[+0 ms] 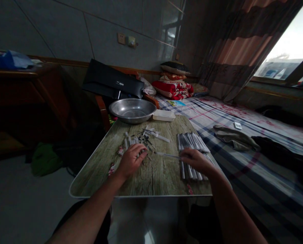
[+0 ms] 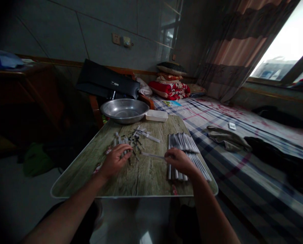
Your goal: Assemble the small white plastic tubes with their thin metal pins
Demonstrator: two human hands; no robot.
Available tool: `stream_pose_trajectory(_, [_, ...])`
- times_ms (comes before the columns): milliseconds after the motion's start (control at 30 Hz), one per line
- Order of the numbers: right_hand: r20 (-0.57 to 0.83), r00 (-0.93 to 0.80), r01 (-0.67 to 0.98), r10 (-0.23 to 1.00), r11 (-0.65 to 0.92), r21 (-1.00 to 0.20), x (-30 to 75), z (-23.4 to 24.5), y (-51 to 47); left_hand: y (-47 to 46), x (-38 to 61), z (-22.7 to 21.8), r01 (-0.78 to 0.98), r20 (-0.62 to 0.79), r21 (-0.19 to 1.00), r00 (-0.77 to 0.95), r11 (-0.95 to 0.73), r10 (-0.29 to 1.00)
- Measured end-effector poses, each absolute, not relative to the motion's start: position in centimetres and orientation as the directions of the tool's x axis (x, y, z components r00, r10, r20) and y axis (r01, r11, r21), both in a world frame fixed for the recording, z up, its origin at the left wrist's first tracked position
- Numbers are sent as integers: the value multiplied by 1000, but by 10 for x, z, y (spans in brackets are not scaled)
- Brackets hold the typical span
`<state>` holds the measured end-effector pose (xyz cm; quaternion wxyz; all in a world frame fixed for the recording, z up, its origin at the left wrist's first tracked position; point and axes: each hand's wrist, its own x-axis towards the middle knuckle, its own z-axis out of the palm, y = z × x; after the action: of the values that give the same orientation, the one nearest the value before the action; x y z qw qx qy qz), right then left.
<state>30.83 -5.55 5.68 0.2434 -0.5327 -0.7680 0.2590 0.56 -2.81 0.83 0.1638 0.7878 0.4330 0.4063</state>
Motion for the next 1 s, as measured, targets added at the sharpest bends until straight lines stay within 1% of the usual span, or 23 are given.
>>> stream_pose_trajectory(100, [44,-193,684,980,167,-711,354,63,-64,-24,-4,7,554,519,653,170,-517,838])
stream_pose_trajectory(200, [-43,-104,692,994,41,-721,393,63,-77,-20,-10,5,546,524,688,82,-478,848])
stream_pose_trajectory(333, [-160,-45,761,986,-70,-646,426,59,-91,-17,-14,2,533,501,726,22,-434,865])
stream_pose_trajectory(500, [-358,13,823,934,-214,-527,448,46,-97,-11,-13,-4,538,500,738,-29,-408,865])
stream_pose_trajectory(733, [-428,35,854,903,-250,-456,459,28,-96,-6,-13,-12,525,483,757,-50,-389,874])
stream_pose_trajectory(900, [-448,44,863,893,-260,-434,456,25,-95,-6,-14,-11,519,452,781,-85,-348,888])
stream_pose_trajectory(1000, [-448,87,878,890,-281,-388,456,25,-93,-6,-14,-10,510,434,794,-94,-331,896])
